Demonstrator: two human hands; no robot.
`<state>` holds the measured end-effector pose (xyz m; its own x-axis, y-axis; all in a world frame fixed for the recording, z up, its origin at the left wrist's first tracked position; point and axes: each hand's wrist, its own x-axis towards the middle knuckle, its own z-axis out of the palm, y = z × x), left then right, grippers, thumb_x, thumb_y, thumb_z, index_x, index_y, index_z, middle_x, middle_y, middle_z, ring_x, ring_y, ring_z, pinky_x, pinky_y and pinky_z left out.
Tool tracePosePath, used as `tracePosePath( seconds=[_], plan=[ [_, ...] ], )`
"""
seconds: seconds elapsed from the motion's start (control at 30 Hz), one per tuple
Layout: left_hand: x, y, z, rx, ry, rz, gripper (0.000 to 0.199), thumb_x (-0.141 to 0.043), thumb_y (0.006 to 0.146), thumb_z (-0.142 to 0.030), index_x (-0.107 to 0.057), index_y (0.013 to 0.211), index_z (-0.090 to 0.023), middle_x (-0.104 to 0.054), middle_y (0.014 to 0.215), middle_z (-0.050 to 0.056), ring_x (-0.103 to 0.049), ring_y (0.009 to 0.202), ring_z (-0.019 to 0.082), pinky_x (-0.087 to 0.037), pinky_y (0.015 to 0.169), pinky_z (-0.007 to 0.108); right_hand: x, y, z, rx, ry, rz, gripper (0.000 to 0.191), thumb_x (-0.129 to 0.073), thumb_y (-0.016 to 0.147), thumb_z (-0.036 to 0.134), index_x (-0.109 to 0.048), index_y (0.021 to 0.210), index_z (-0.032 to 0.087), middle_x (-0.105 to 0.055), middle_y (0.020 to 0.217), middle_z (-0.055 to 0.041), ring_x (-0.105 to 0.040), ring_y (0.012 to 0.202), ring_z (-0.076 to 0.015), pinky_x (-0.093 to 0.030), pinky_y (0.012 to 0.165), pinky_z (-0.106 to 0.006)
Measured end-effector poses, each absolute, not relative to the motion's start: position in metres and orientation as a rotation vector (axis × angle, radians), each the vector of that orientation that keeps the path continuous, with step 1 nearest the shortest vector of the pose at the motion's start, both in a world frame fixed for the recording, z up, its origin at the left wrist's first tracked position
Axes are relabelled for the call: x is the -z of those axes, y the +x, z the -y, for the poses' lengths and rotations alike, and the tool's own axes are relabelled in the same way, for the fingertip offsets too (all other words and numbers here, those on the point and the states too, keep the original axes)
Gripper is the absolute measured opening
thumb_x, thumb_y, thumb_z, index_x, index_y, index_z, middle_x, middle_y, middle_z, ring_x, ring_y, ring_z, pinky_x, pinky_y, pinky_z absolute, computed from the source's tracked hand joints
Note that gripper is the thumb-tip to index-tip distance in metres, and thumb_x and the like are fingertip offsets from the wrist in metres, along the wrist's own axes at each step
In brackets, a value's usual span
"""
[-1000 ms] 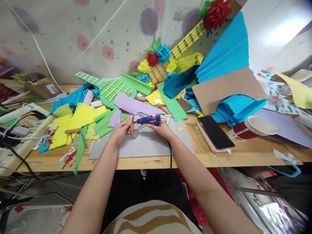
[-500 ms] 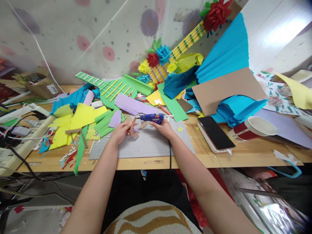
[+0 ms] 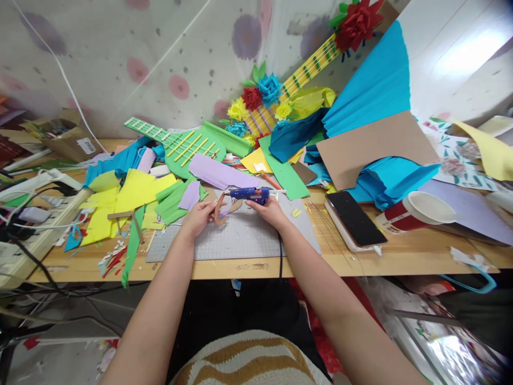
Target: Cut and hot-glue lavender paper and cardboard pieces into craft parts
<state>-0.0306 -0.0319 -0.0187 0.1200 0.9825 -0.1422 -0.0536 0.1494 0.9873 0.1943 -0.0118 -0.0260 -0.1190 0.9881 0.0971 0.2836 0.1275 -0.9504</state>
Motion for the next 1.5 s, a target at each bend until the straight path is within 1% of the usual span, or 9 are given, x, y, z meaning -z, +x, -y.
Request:
tracePosePath(
  seconds=[0.4, 0.53, 0.73, 0.87, 1.0, 1.1, 1.17, 1.4, 1.5],
  plan=[
    [0.018, -0.03, 0.033, -1.068, 1.097, -1.144, 0.046, -0.068, 0.063, -0.053, -0.072, 0.085, -0.013, -0.051, 0.052, -0.002, -0.034, 0.044, 0.005, -0.025, 0.043, 0.019, 0.022, 0.193, 0.018, -1.116, -1.194, 1.605, 0.043, -0.068, 0.064, 0.049, -0.069, 0.094, 0.018, -0.07, 0.094, -0.0042, -0.063, 0.09, -0.0205, -0.047, 0.085, -0.034],
    [0.02, -0.031, 0.032, -1.075, 1.099, -1.145, 0.047, -0.067, 0.063, -0.054, -0.072, 0.085, -0.013, -0.052, 0.053, -0.002, -0.035, 0.043, 0.005, -0.026, 0.043, 0.02, 0.021, 0.193, 0.019, -1.128, -1.174, 1.623, 0.044, -0.067, 0.065, 0.049, -0.068, 0.096, 0.018, -0.07, 0.092, -0.0033, -0.063, 0.086, -0.0189, -0.048, 0.082, -0.032],
    [0.024, -0.031, 0.029, -1.11, 1.1, -1.146, 0.043, -0.069, 0.061, -0.055, -0.068, 0.07, -0.013, -0.054, 0.053, -0.001, -0.037, 0.042, 0.004, -0.028, 0.043, 0.019, 0.018, 0.192, 0.022, -1.15, -1.173, 1.652, 0.044, -0.068, 0.064, 0.05, -0.067, 0.093, 0.016, -0.069, 0.088, -0.0048, -0.062, 0.082, -0.0188, -0.048, 0.079, -0.032],
    [0.024, -0.03, 0.029, -1.11, 1.096, -1.144, 0.047, -0.069, 0.061, -0.056, -0.071, 0.078, -0.013, -0.053, 0.051, -0.001, -0.036, 0.042, 0.004, -0.026, 0.042, 0.019, 0.016, 0.193, 0.024, -1.135, -1.194, 1.703, 0.046, -0.068, 0.062, 0.05, -0.067, 0.092, 0.015, -0.069, 0.085, -0.0046, -0.062, 0.08, -0.0195, -0.048, 0.077, -0.032],
    [0.023, -0.03, 0.03, -1.087, 1.103, -1.148, 0.049, -0.068, 0.063, -0.054, -0.072, 0.087, -0.012, -0.059, 0.057, 0.002, -0.037, 0.043, 0.005, -0.026, 0.042, 0.019, 0.013, 0.194, 0.026, -1.18, -1.131, 1.841, 0.043, -0.066, 0.066, 0.05, -0.068, 0.092, 0.017, -0.069, 0.086, -0.0039, -0.062, 0.082, -0.0194, -0.048, 0.078, -0.032],
    [0.022, -0.03, 0.03, -1.106, 1.086, -1.139, 0.048, -0.067, 0.064, -0.054, -0.072, 0.087, -0.012, -0.06, 0.058, 0.002, -0.038, 0.044, 0.004, -0.026, 0.042, 0.018, 0.013, 0.195, 0.027, -1.212, -1.087, 1.89, 0.044, -0.065, 0.068, 0.049, -0.067, 0.099, 0.018, -0.069, 0.092, -0.0039, -0.062, 0.085, -0.0192, -0.047, 0.08, -0.032],
    [0.022, -0.03, 0.03, -1.113, 1.072, -1.13, 0.047, -0.068, 0.064, -0.053, -0.072, 0.087, -0.012, -0.06, 0.058, 0.002, -0.038, 0.044, 0.004, -0.026, 0.042, 0.018, 0.013, 0.194, 0.026, -1.178, -1.119, 1.866, 0.043, -0.065, 0.067, 0.049, -0.067, 0.097, 0.018, -0.069, 0.09, -0.0037, -0.062, 0.084, -0.0194, -0.048, 0.079, -0.032],
    [0.02, -0.029, 0.03, -1.108, 1.072, -1.125, 0.042, -0.069, 0.064, -0.05, -0.071, 0.082, -0.012, -0.057, 0.053, 0.0, -0.041, 0.043, 0.005, -0.03, 0.043, 0.019, 0.014, 0.195, 0.024, -1.046, -1.166, 1.778, 0.042, -0.066, 0.067, 0.049, -0.068, 0.095, 0.018, -0.069, 0.092, -0.0037, -0.061, 0.088, -0.0205, -0.047, 0.081, -0.032],
    [0.019, -0.028, 0.031, -1.11, 1.068, -1.121, 0.04, -0.07, 0.062, -0.05, -0.069, 0.072, -0.011, -0.057, 0.052, 0.0, -0.042, 0.043, 0.005, -0.03, 0.043, 0.019, 0.012, 0.195, 0.024, -1.052, -1.192, 1.768, 0.043, -0.066, 0.067, 0.049, -0.068, 0.096, 0.017, -0.069, 0.095, -0.0043, -0.061, 0.088, -0.0205, -0.046, 0.081, -0.032]
  ],
)
